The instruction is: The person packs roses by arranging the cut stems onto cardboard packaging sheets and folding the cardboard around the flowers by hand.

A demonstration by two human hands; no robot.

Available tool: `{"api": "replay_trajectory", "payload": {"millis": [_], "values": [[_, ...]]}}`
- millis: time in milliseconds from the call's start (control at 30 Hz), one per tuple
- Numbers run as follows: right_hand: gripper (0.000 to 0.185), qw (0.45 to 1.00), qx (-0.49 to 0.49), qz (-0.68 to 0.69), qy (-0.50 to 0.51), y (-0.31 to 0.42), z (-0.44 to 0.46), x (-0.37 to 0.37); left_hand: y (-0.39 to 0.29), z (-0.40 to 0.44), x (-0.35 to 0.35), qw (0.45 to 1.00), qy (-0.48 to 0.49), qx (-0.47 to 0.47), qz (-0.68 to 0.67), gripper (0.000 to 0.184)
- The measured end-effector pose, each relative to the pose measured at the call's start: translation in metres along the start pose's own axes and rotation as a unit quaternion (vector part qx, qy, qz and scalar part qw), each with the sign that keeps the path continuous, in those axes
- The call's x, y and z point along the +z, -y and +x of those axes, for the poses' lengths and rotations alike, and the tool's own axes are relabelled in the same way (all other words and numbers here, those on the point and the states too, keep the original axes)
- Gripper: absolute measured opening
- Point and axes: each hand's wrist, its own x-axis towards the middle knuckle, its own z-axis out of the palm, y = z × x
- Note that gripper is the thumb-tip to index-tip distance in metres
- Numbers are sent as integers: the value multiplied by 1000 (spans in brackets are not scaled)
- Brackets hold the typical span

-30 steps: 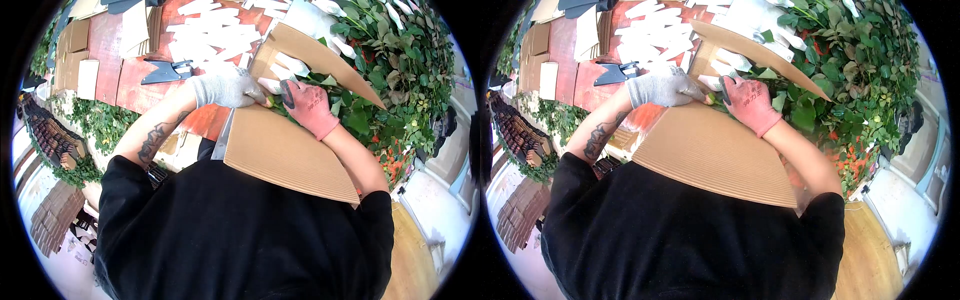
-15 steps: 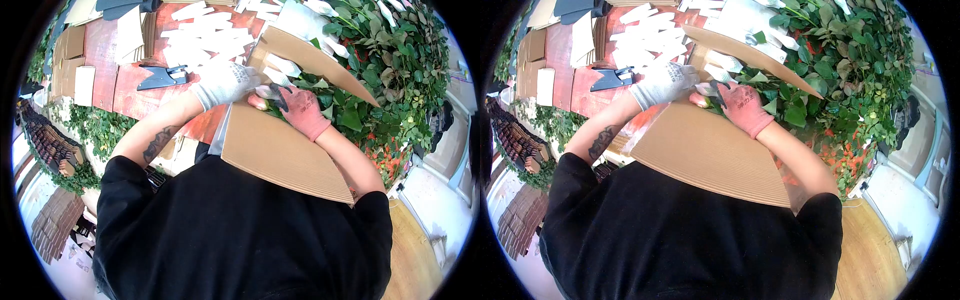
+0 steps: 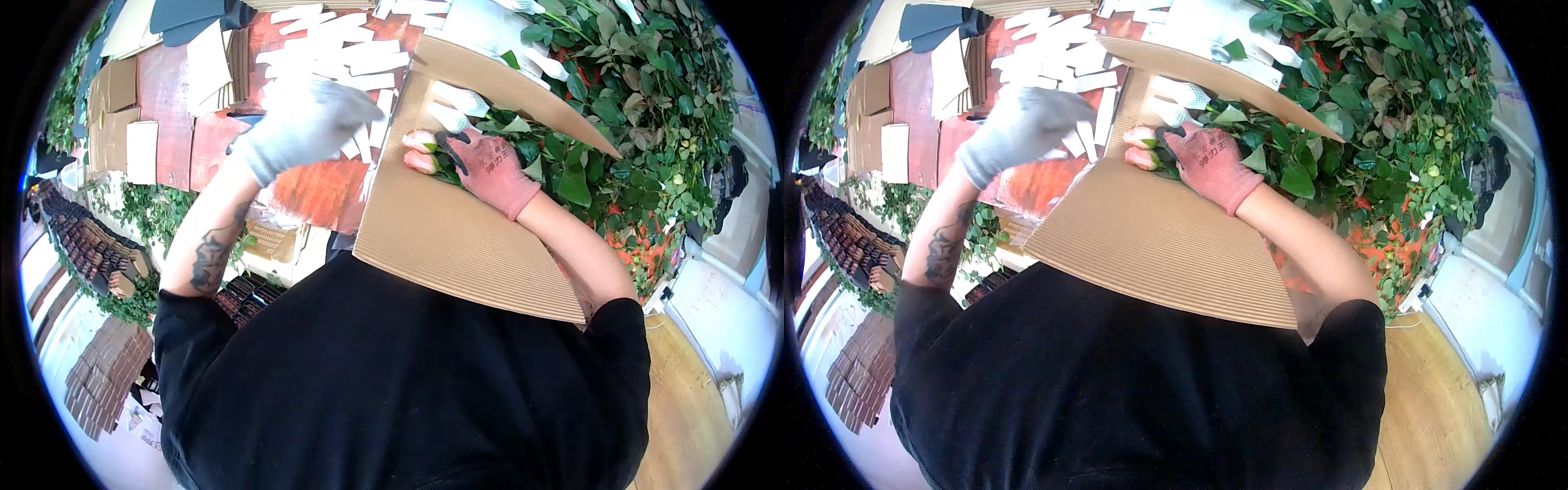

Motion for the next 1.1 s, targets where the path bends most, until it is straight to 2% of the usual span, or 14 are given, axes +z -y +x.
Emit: {"api": "replay_trajectory", "payload": {"millis": [67, 133, 333, 367, 500, 600, 667, 700, 767, 833, 867, 1000, 1067, 1100], "values": [[38, 999, -24, -17, -37, 1, 0, -3, -17, 18, 18, 985, 78, 49, -148, 22], [37, 998, 37, 13, 49, 7, 6, -15, -35, 30, 19, 961, 198, -5, -194, 27], [38, 998, 26, -18, 59, 8, 9, -22, -32, 30, 37, 925, 264, -30, -271, 33], [37, 999, 6, -20, 26, 5, 5, -19, -33, 32, 32, 914, 323, -63, -237, 35], [37, 996, 27, -28, 83, 8, 4, -21, -29, 29, 37, 916, 303, -46, -259, 33], [36, 997, 17, -44, 63, 5, 3, -18, -35, 28, 35, 953, 259, -9, -156, 31], [25, 998, -7, -39, 47, 6, 3, -23, -42, 26, 32, 982, 135, -7, -134, 32], [25, 998, -13, -40, 49, 8, 2, -29, -45, 32, 29, 963, 251, -44, -93, 34], [40, 999, 24, -29, -22, 11, 1, -50, -36, 26, 41, 971, 213, -24, -107, 34], [43, 990, 114, -87, 9, 12, 8, -56, -37, 23, 42, 977, 176, -2, -123, 34], [43, 986, 135, -99, 24, 7, 11, -51, -38, 26, 39, 970, 208, -20, -124, 34], [41, 993, 91, -77, -10, -6, 13, -24, -34, 24, 44, 971, 210, -26, -113, 34], [41, 993, 25, 68, -94, -13, 14, -17, -35, 25, 41, 968, 214, -34, -123, 35], [41, 993, 28, 69, -93, -15, 15, -8, -37, 25, 40, 965, 223, -38, -135, 35]]}}
